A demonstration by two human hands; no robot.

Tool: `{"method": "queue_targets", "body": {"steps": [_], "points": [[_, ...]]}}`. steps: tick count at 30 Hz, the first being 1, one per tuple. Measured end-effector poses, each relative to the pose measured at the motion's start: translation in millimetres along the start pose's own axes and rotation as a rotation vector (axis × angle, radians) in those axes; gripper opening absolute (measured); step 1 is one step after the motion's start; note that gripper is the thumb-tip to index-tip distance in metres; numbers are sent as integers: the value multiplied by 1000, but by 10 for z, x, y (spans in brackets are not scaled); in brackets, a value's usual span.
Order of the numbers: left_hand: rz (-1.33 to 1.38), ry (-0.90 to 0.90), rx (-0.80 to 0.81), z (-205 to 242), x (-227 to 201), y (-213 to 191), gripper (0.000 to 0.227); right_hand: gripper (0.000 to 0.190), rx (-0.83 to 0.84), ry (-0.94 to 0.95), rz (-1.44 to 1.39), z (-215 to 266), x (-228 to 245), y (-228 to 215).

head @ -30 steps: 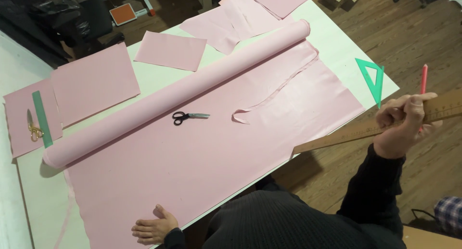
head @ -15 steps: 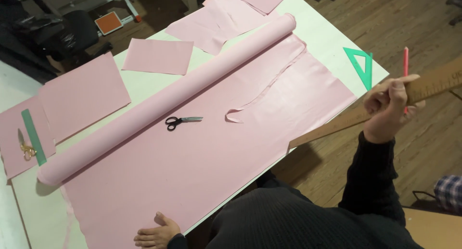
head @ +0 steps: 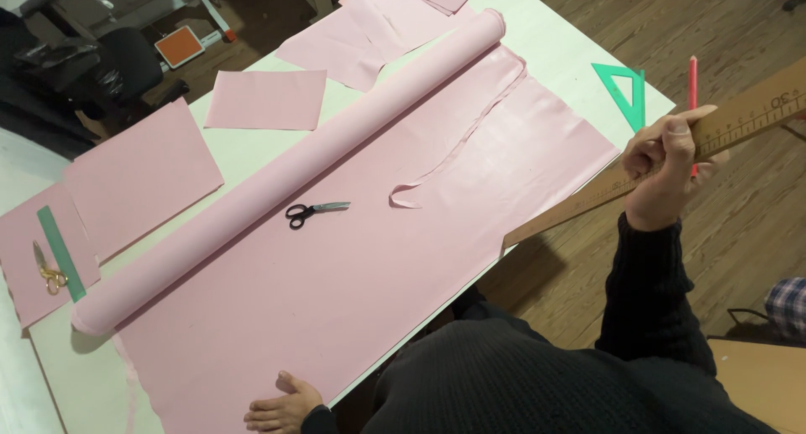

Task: Measuring and cutting pieces of pink leather using a ruler, pencil, and scissors.

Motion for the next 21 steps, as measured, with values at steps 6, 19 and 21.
{"method": "queue_targets", "body": {"steps": [6,19,21], "points": [[-20,-1,-35,16,-60,-23,94,33,11,-39,31,-22,-72,-121],[-219,65,-288,91,108,65,89,34,47,0,-52,47,-236,-25],[46,18,-70,29,157,342,94,44,-26,38,-44,84,-212,-214]]}}
Point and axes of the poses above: each hand's wrist, its own z-axis away from the middle knuckle, its own y-axis out of the palm, x = y × z, the point moved 10 cm from there along -z, towards the middle knuckle, and after that the axes turned 12 degrees about -z, right-handed, at the moved point
